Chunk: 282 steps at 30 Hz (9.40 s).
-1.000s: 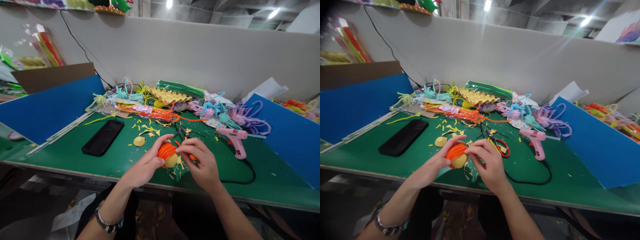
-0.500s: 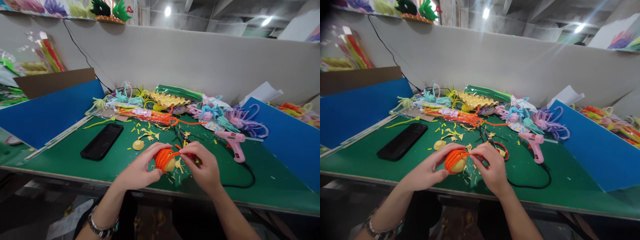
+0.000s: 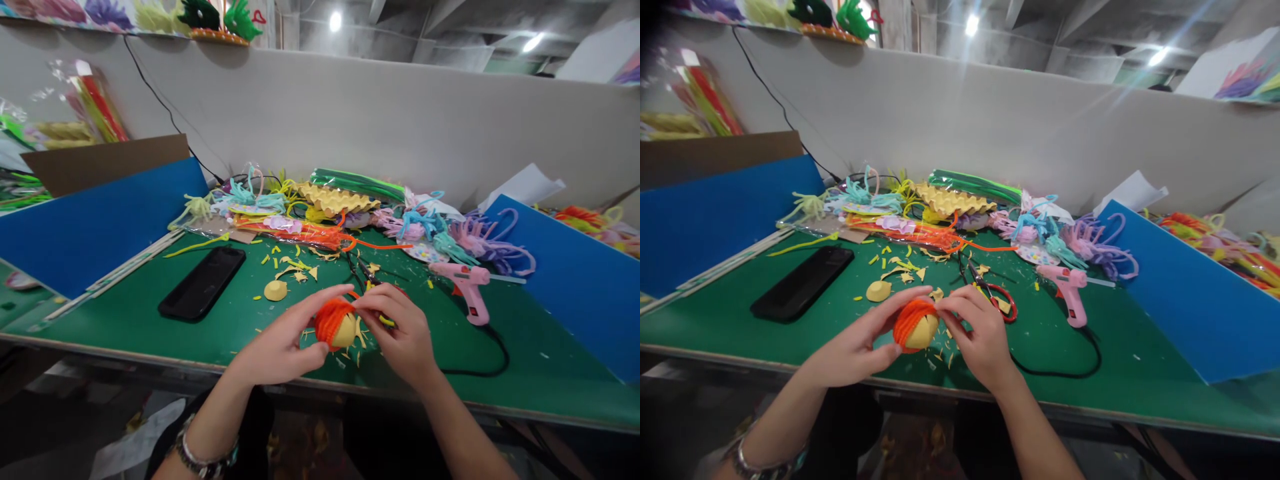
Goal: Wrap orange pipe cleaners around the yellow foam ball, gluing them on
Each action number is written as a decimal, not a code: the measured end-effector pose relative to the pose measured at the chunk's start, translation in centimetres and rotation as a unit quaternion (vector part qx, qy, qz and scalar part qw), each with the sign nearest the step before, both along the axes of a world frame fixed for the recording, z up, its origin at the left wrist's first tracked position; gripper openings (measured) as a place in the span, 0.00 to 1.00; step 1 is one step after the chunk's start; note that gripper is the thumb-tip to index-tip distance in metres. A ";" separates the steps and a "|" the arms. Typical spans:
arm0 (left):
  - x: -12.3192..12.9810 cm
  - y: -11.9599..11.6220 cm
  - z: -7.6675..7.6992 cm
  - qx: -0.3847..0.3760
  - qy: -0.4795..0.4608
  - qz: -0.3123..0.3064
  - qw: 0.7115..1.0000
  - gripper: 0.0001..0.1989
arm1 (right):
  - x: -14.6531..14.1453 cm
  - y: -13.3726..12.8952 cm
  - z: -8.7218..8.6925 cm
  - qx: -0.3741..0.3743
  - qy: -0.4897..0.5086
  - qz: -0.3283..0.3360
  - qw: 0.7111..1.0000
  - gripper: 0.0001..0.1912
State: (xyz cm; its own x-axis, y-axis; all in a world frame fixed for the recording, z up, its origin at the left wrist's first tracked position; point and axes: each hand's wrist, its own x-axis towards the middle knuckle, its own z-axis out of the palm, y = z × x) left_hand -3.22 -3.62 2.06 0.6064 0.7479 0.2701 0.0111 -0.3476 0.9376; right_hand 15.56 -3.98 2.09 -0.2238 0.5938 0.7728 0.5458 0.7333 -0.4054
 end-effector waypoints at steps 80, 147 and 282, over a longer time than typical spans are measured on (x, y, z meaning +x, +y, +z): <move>0.2 0.6 -1.6 -0.097 -0.261 -0.028 0.960 0.14 | 0.2 -0.3 0.2 -0.198 0.316 0.137 0.918 0.11; 1.0 -0.2 -0.8 0.031 0.044 0.123 0.991 0.20 | 0.1 -0.6 -0.5 0.026 -0.103 -0.029 0.994 0.18; 3.6 0.1 -1.7 -0.233 -0.066 0.024 0.970 0.19 | -0.2 -0.9 0.5 -0.010 0.040 -0.060 0.997 0.06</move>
